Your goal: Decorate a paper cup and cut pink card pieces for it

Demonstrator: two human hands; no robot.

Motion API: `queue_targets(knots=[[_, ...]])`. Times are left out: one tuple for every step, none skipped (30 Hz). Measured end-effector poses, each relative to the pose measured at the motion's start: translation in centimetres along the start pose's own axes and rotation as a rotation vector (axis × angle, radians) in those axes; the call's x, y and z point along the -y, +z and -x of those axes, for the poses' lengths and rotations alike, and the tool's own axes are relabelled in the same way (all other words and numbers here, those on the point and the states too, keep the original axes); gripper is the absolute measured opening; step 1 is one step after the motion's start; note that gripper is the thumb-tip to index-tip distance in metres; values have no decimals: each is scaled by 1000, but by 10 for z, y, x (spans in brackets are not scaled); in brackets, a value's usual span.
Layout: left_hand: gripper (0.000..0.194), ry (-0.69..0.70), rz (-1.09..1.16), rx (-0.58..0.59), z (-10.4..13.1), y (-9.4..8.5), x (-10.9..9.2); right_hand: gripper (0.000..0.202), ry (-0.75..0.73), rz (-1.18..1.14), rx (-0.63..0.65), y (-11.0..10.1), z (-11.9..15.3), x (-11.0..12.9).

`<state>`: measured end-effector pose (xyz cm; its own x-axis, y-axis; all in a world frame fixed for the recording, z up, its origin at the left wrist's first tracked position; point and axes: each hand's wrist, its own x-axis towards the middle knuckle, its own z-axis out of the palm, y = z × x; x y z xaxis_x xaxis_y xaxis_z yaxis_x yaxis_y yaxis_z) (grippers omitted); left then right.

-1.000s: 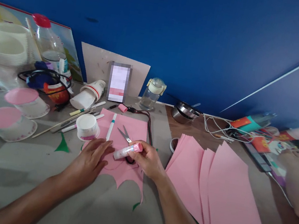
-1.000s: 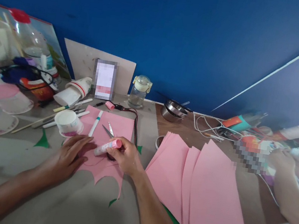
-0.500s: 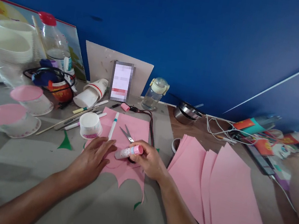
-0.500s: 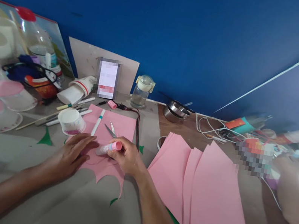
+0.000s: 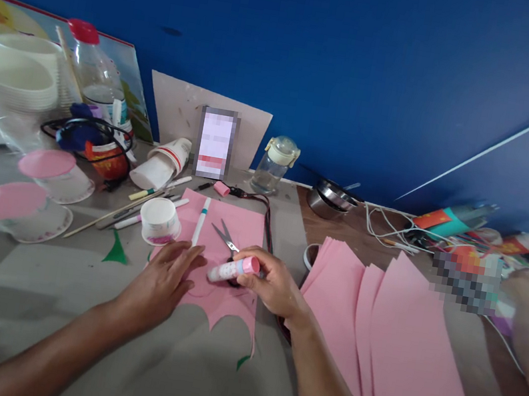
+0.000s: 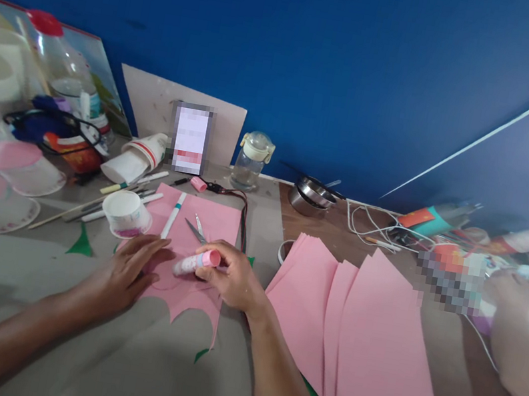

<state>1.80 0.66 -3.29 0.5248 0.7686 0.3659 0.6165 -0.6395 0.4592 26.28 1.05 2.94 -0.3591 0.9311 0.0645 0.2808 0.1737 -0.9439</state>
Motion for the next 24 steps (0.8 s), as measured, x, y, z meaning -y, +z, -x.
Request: queue_targets(knots=[[58, 1, -10, -7, 0, 0, 0, 19, -1, -10, -26, 1, -1, -2], [58, 4, -18, -11, -1, 0, 0, 19, 1, -12, -39, 2, -2, -3], [59, 7, -23, -11, -1, 0, 0, 19, 1, -6, -42, 3, -3, -5], [60, 13, -22, -9, -1, 0, 0, 20, 2, 6, -40, 4, -3, -5], [61, 18, -18, -6, -1, 0, 0, 21, -1, 19, -33, 4, -4, -6], [61, 19, -13, -4, -1, 0, 0, 22, -3, 29, -21, 4, -4, -5], [62, 17, -9, -3, -1, 0, 0, 23, -5, 36, -4, 4, -4, -4], [62, 13, -6, -5, -1, 0, 0, 23, -7, 38, 16, 3, -3, -3], [62, 9, -4, -7, -1, 0, 0, 22, -7, 39, 41, 2, -3, -2], [62, 6, -4, -8, 0, 1, 0, 21, -8, 39, 68, 1, -2, 0], [62, 4, -4, -8, 0, 1, 0, 20, -9, 40, 92, 1, -2, 1], [62, 4, -5, -8, 0, 1, 0, 20, -13, 38, 100, 0, -1, 1], [61, 5, -7, -10, 0, 1, 0, 20, -21, 36, 91, 0, -1, 1], [61, 7, -10, -13, 0, 1, 0, 20, -29, 34, 68, 0, -1, 0], [61, 7, -12, -15, 0, 1, 0, 21, -36, 33, 35, 0, -2, -1], [62, 8, -11, -15, 0, 1, 0, 21, -41, 32, 4, 1, -2, -2], [62, 8, -10, -13, 0, 1, 0, 21, -44, 33, -19, 1, -2, -4], [63, 10, -9, -9, 0, 1, 0, 21, -44, 37, -25, 2, -3, -5], [64, 13, -8, -4, 0, 1, 0, 21, -43, 42, -15, 2, -3, -5], [65, 17, -7, -2, 0, 0, 1, 21, -41, 46, 3, 2, -3, -5], [66, 20, -7, -1, 0, 0, 1, 21, -38, 49, 28, 2, -3, -4], [67, 23, -8, -2, 0, 0, 0, 21, -35, 51, 54, 1, -2, -2], [67, 26, -8, -4, 0, -1, 0, 20, -29, 50, 74, 1, -2, -1], [67, 30, -8, -5, 0, -1, 0, 20, -21, 47, 87, 0, -1, 0]])
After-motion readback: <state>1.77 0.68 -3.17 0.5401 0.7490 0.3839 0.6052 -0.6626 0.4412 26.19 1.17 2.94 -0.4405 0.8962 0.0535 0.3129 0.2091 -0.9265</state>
